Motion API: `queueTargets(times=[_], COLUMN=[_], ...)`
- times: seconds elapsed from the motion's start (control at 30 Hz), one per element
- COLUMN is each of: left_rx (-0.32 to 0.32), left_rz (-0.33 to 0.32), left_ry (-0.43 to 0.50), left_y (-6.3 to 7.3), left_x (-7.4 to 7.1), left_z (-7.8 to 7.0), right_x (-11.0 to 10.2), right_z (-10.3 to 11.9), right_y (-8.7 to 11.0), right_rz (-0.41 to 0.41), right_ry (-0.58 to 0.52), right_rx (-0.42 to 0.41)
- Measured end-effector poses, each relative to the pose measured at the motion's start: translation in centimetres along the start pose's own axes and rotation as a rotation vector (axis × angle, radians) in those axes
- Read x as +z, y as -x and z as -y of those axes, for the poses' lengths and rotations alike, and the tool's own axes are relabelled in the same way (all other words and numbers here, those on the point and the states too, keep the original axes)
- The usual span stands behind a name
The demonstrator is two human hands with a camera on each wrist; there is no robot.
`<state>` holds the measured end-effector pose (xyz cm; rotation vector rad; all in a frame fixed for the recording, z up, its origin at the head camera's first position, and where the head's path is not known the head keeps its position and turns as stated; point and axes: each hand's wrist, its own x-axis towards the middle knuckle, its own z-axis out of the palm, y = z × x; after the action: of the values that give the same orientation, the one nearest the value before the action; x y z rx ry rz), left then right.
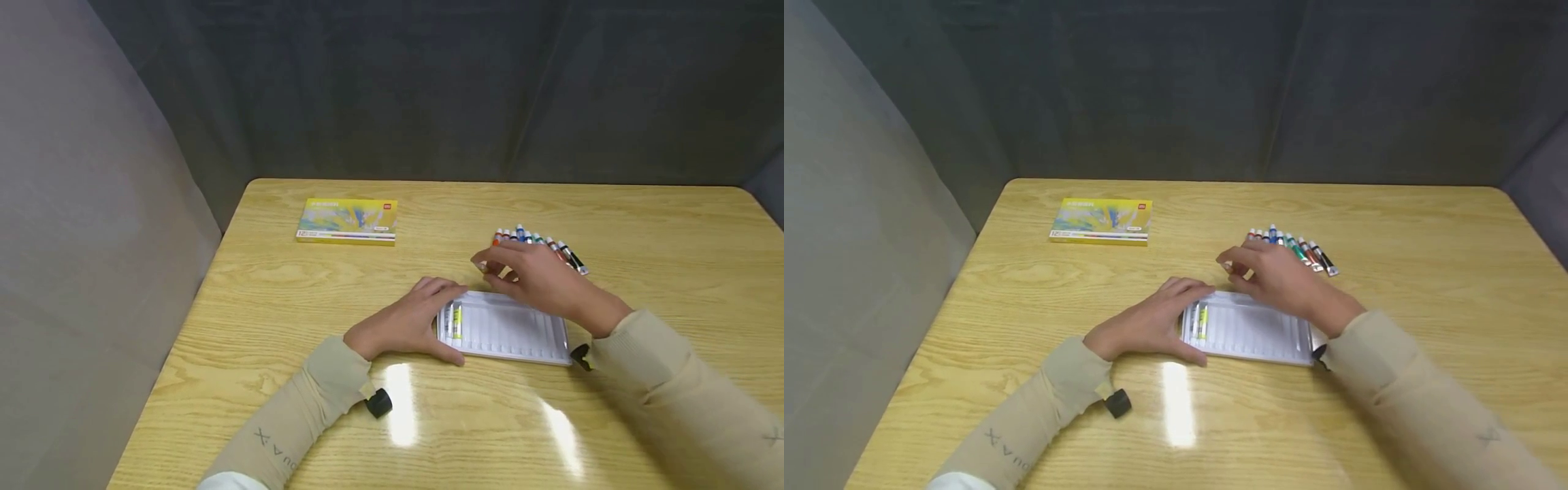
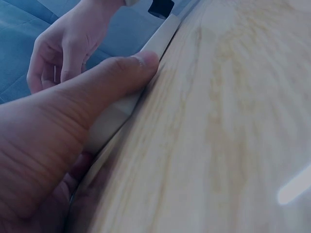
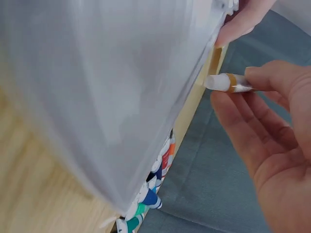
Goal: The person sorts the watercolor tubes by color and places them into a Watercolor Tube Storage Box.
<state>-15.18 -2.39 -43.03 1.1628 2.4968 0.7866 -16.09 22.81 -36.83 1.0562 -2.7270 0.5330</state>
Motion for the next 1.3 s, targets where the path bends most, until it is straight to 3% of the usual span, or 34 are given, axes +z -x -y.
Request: queueTargets(times=[0.23,0.4,0.77,1.3], left_rx=[0.004,-0.011,-0.013,-0.013], left_rz=[0.005,0.007,-0.001,0.001], left_ry=[-0.003,-0.001,0.014,0.018], left_y=[-0.2,-0.1,0.0,0.1], left_x=[-0.1,0.0,-0.1,-0.1], left_z=[0.0,0.0,0.0,-0.1], right_x=[-0.3,-0.2,1.3,2.8], right_z=[1.1,2.2,4.8,5.4], right_y=[1.1,1.6,2.5,2.4], right_rz=[-0.015,0.021,0.052,0.042], right_ry=[-0.065,-0.177,-0.336,-0.408], right_rx=[0.144,0.269,0.425,0.515])
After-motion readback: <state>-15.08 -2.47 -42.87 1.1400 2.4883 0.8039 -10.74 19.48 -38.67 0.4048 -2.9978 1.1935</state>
